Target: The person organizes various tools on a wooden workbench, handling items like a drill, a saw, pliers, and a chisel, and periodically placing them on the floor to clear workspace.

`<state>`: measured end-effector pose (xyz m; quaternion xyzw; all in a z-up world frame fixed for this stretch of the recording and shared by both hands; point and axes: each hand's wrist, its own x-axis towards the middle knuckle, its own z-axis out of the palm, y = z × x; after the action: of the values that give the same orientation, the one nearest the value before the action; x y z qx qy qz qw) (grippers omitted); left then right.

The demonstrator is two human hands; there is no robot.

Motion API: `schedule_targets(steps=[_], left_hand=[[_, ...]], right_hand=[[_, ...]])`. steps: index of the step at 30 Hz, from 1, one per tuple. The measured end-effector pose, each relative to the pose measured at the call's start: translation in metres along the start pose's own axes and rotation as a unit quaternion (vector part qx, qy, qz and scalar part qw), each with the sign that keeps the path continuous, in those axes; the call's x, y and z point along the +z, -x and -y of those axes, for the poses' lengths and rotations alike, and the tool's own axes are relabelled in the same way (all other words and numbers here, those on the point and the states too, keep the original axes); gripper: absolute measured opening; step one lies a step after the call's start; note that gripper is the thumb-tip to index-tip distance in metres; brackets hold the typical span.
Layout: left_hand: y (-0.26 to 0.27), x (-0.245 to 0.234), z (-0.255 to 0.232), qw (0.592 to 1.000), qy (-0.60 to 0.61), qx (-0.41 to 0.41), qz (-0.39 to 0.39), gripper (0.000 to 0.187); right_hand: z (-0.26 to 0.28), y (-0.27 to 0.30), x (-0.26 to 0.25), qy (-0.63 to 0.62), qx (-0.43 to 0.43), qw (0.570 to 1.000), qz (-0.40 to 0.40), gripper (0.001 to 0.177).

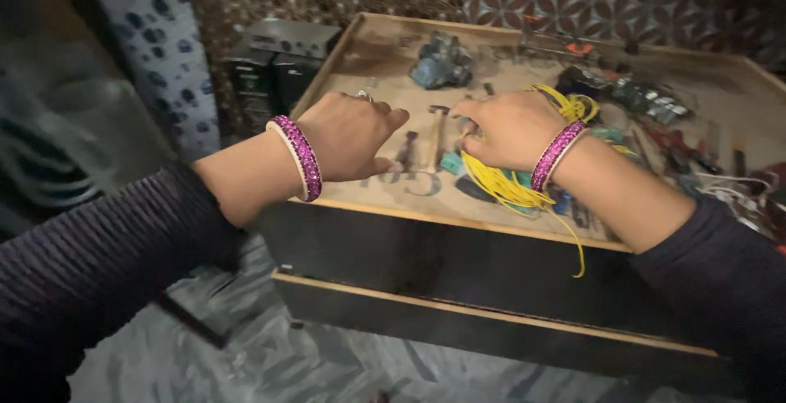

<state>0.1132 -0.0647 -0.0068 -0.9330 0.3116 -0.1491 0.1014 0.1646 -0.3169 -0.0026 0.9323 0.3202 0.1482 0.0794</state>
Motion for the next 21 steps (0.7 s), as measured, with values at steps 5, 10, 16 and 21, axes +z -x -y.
schedule_targets(steps=[5, 10, 16, 21], left_hand=[[-0.067, 0.031, 0.016, 0.999, 0.02, 0.035, 0.005, 0.06], [-0.134, 0.061, 0.038, 0.995, 0.025, 0.088, -0.05, 0.065], [-0.211, 0.095, 0.077, 0.995, 0.066, 0.072, -0.001, 0.05], [-0.258, 0.141, 0.109, 0.994, 0.084, 0.074, -0.005, 0.037]], right_hand=[[-0.053, -0.008, 0.031, 0.005, 0.041, 0.999, 0.024, 0.042], [-0.111, -0.03, 0.052, -0.049, 0.138, 0.989, 0.022, 0.046], [-0.173, -0.076, 0.091, -0.048, 0.135, 0.989, 0.02, 0.046], [-0.2, -0.114, 0.133, -0.12, 0.104, 0.987, 0.009, 0.044]])
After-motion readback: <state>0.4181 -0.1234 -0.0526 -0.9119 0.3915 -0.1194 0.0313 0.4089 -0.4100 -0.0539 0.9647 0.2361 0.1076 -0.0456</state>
